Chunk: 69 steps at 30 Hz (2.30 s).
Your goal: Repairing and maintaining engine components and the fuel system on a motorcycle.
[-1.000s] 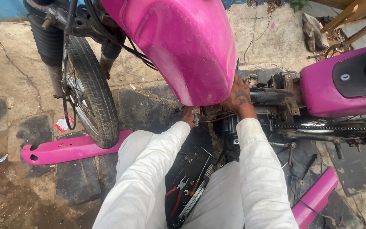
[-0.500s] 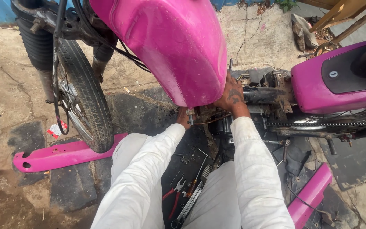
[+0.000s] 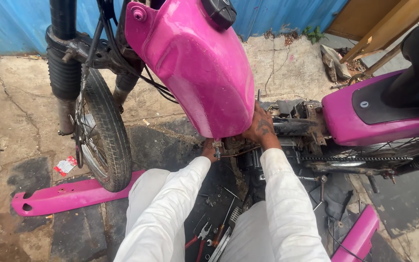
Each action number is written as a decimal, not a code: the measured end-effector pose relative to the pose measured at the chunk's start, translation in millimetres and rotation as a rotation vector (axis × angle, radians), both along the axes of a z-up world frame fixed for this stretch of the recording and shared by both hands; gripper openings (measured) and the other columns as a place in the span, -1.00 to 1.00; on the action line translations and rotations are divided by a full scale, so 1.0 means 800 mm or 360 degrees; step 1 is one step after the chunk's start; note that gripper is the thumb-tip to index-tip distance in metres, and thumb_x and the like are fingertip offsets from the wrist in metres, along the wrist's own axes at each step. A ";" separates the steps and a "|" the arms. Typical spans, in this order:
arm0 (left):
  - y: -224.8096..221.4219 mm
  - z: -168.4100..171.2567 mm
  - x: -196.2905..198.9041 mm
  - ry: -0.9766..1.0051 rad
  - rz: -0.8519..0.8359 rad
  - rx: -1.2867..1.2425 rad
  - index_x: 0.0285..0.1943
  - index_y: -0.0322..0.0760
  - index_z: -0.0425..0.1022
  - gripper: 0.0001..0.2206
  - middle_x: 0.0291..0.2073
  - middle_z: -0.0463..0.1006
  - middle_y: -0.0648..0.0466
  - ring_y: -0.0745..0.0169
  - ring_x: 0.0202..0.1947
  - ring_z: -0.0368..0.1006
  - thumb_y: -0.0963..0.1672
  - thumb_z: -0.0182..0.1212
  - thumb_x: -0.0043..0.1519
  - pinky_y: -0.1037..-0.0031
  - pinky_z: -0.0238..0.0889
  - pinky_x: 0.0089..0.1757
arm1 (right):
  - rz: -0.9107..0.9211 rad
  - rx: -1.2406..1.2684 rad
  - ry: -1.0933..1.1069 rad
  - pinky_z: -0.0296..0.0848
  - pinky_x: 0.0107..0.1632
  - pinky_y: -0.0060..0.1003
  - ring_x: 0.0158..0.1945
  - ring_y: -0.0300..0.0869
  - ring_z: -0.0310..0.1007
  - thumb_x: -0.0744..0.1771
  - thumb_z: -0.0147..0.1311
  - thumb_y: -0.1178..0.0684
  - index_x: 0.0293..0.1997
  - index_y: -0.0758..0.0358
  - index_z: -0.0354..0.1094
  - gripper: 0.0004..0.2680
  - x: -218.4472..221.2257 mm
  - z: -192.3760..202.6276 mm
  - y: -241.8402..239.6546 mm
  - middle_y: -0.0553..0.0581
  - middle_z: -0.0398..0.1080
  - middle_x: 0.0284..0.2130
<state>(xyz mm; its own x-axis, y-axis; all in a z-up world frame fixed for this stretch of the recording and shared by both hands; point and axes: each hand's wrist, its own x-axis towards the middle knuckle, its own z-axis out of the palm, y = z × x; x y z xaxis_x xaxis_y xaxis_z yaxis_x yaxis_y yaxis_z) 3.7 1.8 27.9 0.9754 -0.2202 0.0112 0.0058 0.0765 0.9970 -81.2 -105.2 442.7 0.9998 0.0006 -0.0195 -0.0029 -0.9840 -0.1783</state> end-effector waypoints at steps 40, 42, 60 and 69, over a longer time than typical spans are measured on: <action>0.200 0.265 -0.305 0.0761 -0.0392 -0.1113 0.15 -0.27 0.45 -0.75 -0.14 0.61 0.09 0.30 -0.15 0.57 -0.10 0.19 0.35 0.42 0.43 -0.14 | -0.0232 0.2395 -0.0023 0.46 -0.10 -0.37 -0.18 -0.28 0.49 0.34 0.23 0.07 0.06 0.34 0.48 -0.77 -0.233 -0.140 0.165 0.10 0.54 -0.16; 0.188 0.257 -0.309 0.0764 -0.0475 -0.1077 0.14 -0.24 0.46 -0.77 -0.14 0.61 0.12 0.32 -0.15 0.56 -0.10 0.20 0.35 0.43 0.42 -0.18 | -0.0172 0.2354 -0.0117 0.45 -0.07 -0.36 -0.15 -0.28 0.48 0.33 0.25 0.13 0.05 0.36 0.47 -0.78 -0.232 -0.149 0.163 0.09 0.54 -0.15; 0.237 0.326 -0.223 -0.0335 -0.1027 0.1585 0.26 -0.01 0.49 -0.52 0.17 0.52 0.00 0.01 0.28 0.34 0.07 0.36 0.16 0.25 0.18 0.24 | 0.0953 -0.0659 -0.0184 0.47 0.16 -0.10 0.22 0.07 0.42 0.30 0.00 0.13 -0.11 0.22 0.49 -0.84 -0.083 -0.149 0.039 0.29 0.28 0.26; 0.234 0.375 -0.259 -0.0115 -0.1336 0.2167 0.46 0.09 0.27 -0.40 0.39 0.31 0.05 -0.04 0.44 0.16 0.10 0.29 0.21 0.20 0.03 0.35 | 0.0566 0.0489 -0.0045 0.48 -0.03 -0.12 -0.10 0.00 0.54 0.32 0.05 -0.01 -0.03 0.24 0.38 -0.80 0.047 -0.363 0.032 0.17 0.50 -0.20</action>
